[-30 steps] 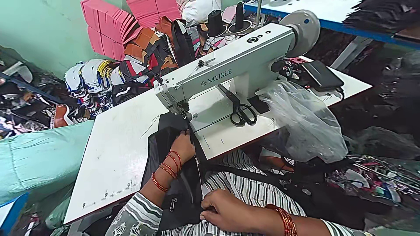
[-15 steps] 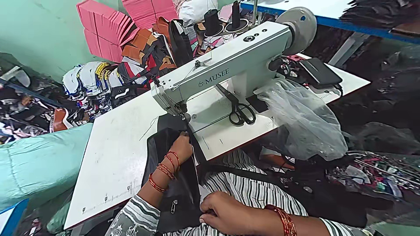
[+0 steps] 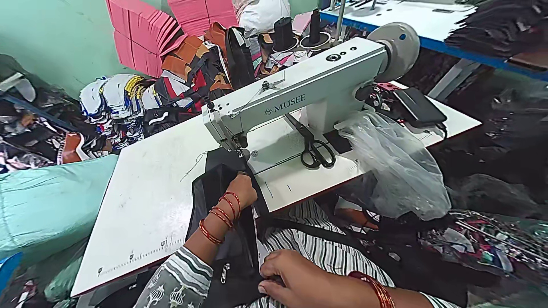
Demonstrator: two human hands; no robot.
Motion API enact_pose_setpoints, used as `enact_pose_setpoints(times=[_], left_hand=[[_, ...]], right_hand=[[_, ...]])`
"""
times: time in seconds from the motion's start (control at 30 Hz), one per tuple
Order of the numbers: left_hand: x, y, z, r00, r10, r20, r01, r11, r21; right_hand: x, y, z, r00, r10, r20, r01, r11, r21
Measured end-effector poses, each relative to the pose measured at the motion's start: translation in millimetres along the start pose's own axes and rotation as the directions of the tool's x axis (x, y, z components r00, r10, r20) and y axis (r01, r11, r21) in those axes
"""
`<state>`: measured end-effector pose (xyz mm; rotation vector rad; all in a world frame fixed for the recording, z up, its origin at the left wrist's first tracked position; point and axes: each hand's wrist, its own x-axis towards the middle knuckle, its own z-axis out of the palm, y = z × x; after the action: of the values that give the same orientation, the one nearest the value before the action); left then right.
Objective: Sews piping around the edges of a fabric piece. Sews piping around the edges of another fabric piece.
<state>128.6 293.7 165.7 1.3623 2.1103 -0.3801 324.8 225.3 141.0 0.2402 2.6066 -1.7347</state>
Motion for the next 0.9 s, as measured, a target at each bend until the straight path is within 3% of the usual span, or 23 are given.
enact_pose_setpoints(times=[0.13, 0.23, 0.27, 0.33, 0.4, 0.47, 0.63, 0.9], left_hand=[[3, -8, 3, 0.999, 0.052, -0.012, -0.053, 0.995, -0.085], [5, -19, 8, 0.989, 0.129, -0.066, -0.14, 0.972, -0.191], [5, -22, 9, 0.987, 0.142, -0.075, -0.155, 0.962, -0.223], [4, -25, 12, 0.984, 0.157, -0.087, -0.175, 0.947, -0.271], [3, -28, 14, 0.98, 0.173, -0.098, -0.195, 0.931, -0.309], [3, -32, 14, 0.977, 0.185, -0.105, -0.21, 0.916, -0.343], [3, -38, 16, 0.967, 0.22, -0.125, -0.252, 0.884, -0.393], [1, -32, 14, 0.972, 0.197, -0.126, -0.231, 0.896, -0.379]], right_hand=[[-1, -3, -17, 0.995, 0.036, 0.094, -0.031, 0.998, -0.059], [4, -13, -52, 0.967, 0.183, 0.18, -0.165, 0.98, -0.11], [11, -13, -64, 0.956, 0.267, 0.12, -0.251, 0.958, -0.136], [39, 1, -84, 0.906, 0.397, -0.143, -0.417, 0.896, -0.152], [78, 29, -92, 0.813, 0.392, -0.431, -0.47, 0.878, -0.088], [112, 48, -95, 0.743, 0.378, -0.552, -0.481, 0.875, -0.049], [147, 51, -95, 0.651, 0.457, -0.606, -0.607, 0.792, -0.055], [131, 57, -93, 0.695, 0.427, -0.578, -0.475, 0.877, 0.076]])
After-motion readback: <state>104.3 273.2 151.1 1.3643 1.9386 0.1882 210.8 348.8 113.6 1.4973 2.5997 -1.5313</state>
